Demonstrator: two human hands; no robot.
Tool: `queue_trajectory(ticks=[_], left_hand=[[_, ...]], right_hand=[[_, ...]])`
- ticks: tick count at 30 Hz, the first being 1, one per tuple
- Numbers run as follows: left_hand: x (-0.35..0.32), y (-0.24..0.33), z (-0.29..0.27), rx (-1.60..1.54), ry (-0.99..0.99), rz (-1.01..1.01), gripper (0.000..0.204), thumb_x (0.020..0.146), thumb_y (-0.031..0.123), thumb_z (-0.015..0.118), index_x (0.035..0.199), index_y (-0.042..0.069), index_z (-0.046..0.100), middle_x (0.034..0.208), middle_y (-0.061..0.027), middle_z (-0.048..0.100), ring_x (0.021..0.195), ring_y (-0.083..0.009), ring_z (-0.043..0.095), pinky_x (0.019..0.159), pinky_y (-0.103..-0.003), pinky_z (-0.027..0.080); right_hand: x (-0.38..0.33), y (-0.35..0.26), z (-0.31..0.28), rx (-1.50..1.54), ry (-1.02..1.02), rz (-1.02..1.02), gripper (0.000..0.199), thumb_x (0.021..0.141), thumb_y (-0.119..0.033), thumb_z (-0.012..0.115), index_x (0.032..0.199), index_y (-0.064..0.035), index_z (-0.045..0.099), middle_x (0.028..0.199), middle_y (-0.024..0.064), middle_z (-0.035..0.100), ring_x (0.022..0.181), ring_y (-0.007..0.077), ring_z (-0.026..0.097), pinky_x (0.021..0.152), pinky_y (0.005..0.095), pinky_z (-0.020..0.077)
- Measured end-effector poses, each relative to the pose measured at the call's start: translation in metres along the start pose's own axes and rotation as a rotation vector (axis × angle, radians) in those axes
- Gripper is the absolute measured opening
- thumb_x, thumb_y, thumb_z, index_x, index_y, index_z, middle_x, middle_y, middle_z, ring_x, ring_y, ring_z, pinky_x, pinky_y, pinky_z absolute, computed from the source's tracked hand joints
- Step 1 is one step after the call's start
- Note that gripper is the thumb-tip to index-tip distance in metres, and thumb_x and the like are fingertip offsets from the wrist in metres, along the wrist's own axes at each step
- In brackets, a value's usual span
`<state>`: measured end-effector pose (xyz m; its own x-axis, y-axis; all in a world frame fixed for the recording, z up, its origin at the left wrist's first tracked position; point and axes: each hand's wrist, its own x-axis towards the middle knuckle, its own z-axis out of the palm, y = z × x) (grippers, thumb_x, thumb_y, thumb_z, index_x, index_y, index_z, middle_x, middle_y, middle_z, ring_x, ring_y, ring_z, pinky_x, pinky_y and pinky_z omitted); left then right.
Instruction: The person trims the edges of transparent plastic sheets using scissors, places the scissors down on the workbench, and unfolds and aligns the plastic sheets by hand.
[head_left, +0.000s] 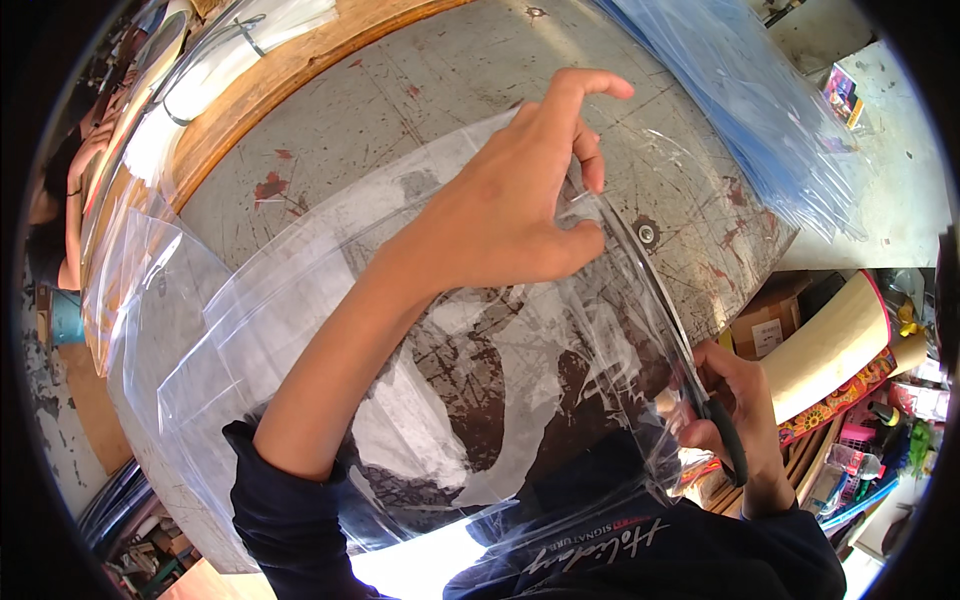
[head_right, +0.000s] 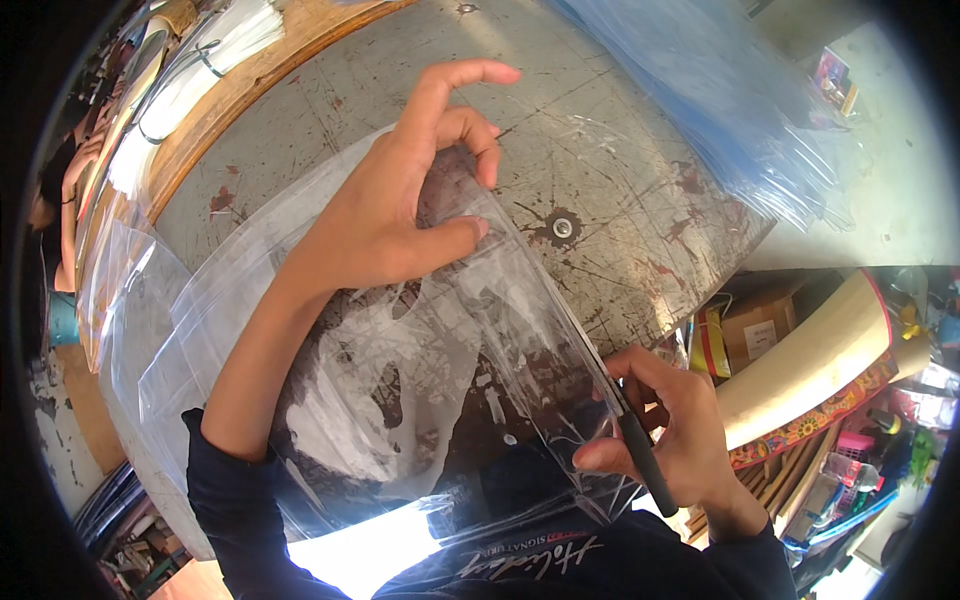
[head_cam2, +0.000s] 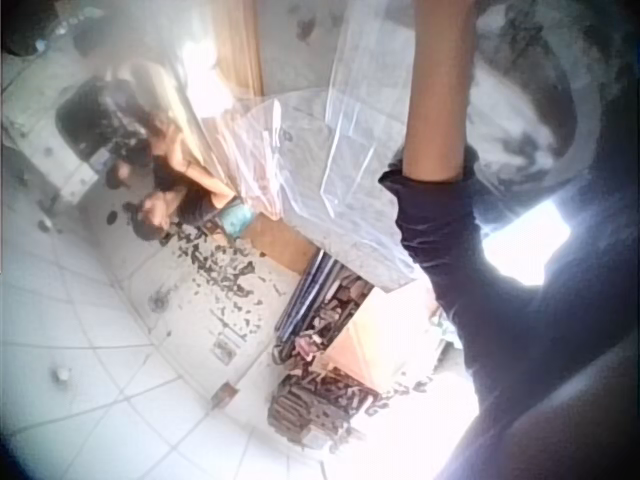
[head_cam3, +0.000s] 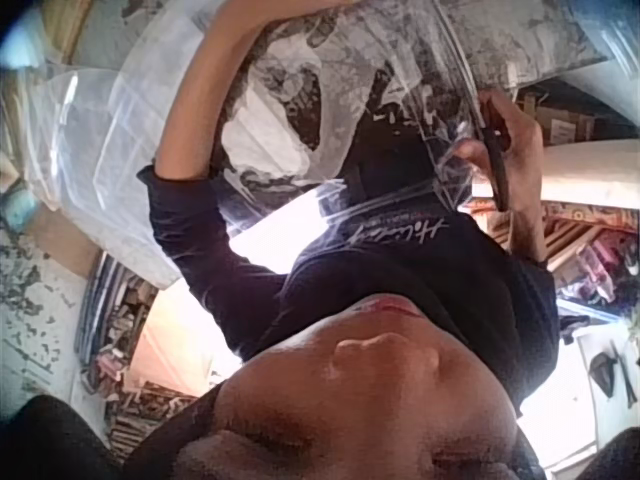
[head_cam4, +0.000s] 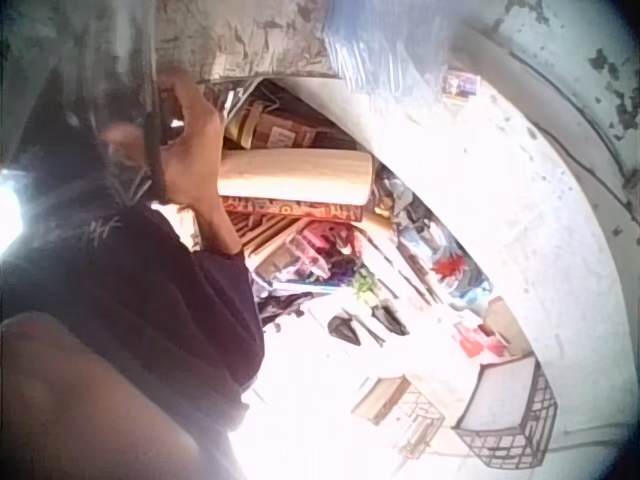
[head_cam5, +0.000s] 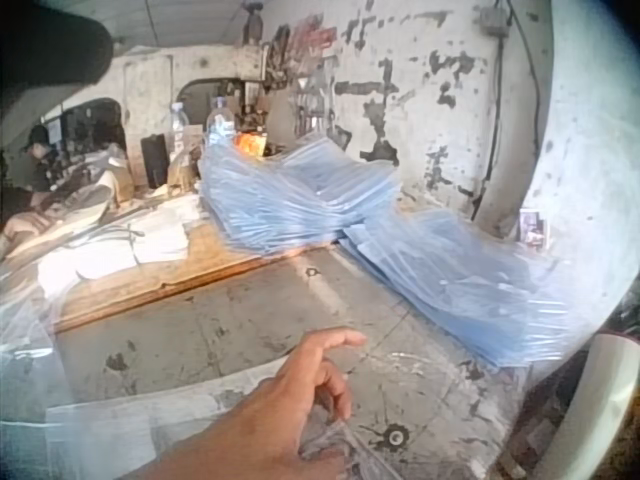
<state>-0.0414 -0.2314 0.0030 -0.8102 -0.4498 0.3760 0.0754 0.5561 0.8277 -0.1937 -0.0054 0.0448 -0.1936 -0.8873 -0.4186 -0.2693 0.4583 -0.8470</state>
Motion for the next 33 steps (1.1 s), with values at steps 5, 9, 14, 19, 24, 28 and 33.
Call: queue_trajectory(ticks=[5, 9, 14, 19, 24, 28, 33], left_hand=[[0.000, 0.001, 0.001, -0.015, 0.004, -0.001, 0.074, 0.061, 0.003, 0.057, 0.129, 0.010, 0.030, 0.076, -0.0021, 0.048, 0.078, -0.0145, 0.050, 0.092, -0.034, 0.034], [0.000, 0.003, 0.000, 0.004, -0.010, -0.002, 0.075, 0.062, 0.005, 0.061, 0.130, 0.010, 0.030, 0.077, -0.0024, 0.048, 0.079, -0.0153, 0.050, 0.092, -0.034, 0.035], [-0.001, 0.005, 0.001, 0.007, -0.074, 0.021, 0.080, 0.062, 0.013, 0.072, 0.130, 0.011, 0.029, 0.083, -0.0057, 0.048, 0.084, -0.0201, 0.047, 0.081, -0.034, 0.038], [-0.001, 0.006, 0.002, 0.043, -0.125, 0.041, 0.087, 0.060, 0.018, 0.079, 0.131, 0.014, 0.028, 0.089, -0.0085, 0.048, 0.093, -0.0251, 0.043, 0.074, -0.035, 0.041], [-0.001, 0.006, 0.003, 0.070, -0.112, 0.040, 0.089, 0.059, 0.021, 0.081, 0.130, 0.014, 0.029, 0.090, -0.0082, 0.048, 0.094, -0.0267, 0.042, 0.077, -0.037, 0.041], [-0.001, 0.004, 0.004, 0.079, -0.094, 0.063, 0.090, 0.058, 0.021, 0.082, 0.130, 0.013, 0.030, 0.089, -0.0083, 0.048, 0.094, -0.0266, 0.042, 0.078, -0.037, 0.041], [-0.001, 0.008, 0.004, 0.110, -0.122, -0.002, 0.095, 0.058, 0.028, 0.084, 0.135, 0.015, 0.030, 0.090, -0.0036, 0.044, 0.088, -0.0185, 0.045, 0.081, -0.033, 0.039]], right_hand=[[-0.002, 0.001, -0.001, -0.052, -0.023, 0.031, 0.063, 0.057, -0.046, 0.083, 0.090, -0.0004, 0.055, 0.057, -0.0029, 0.044, 0.053, 0.0023, 0.040, 0.047, 0.0184, 0.0318], [-0.004, 0.001, 0.002, 0.126, 0.020, 0.050, 0.065, 0.055, -0.044, 0.085, 0.092, 0.0005, 0.055, 0.059, -0.0036, 0.047, 0.055, 0.0022, 0.045, 0.049, 0.0177, 0.0344], [-0.003, -0.005, 0.003, 0.187, 0.017, 0.095, 0.071, 0.052, -0.045, 0.087, 0.095, 0.0011, 0.054, 0.060, -0.0038, 0.048, 0.056, 0.0034, 0.048, 0.051, 0.0183, 0.0378], [-0.002, -0.006, 0.001, 0.094, -0.017, 0.064, 0.072, 0.054, -0.044, 0.086, 0.099, 0.0013, 0.051, 0.059, -0.0020, 0.048, 0.055, 0.0055, 0.049, 0.051, 0.0200, 0.0404], [-0.001, -0.013, 0.005, 0.016, 0.001, 0.058, 0.069, 0.056, -0.043, 0.085, 0.098, 0.0011, 0.051, 0.055, -0.0007, 0.046, 0.054, 0.0067, 0.049, 0.050, 0.0214, 0.0406], [-0.001, -0.011, 0.003, -0.113, 0.001, 0.030, 0.068, 0.057, -0.045, 0.084, 0.096, 0.0005, 0.052, 0.055, 0.0008, 0.047, 0.052, 0.0072, 0.047, 0.048, 0.0226, 0.0375], [-0.003, -0.011, 0.003, -0.133, -0.003, 0.008, 0.066, 0.058, -0.047, 0.082, 0.094, -0.0002, 0.052, 0.055, 0.0020, 0.048, 0.052, 0.0088, 0.047, 0.048, 0.0251, 0.0359]])
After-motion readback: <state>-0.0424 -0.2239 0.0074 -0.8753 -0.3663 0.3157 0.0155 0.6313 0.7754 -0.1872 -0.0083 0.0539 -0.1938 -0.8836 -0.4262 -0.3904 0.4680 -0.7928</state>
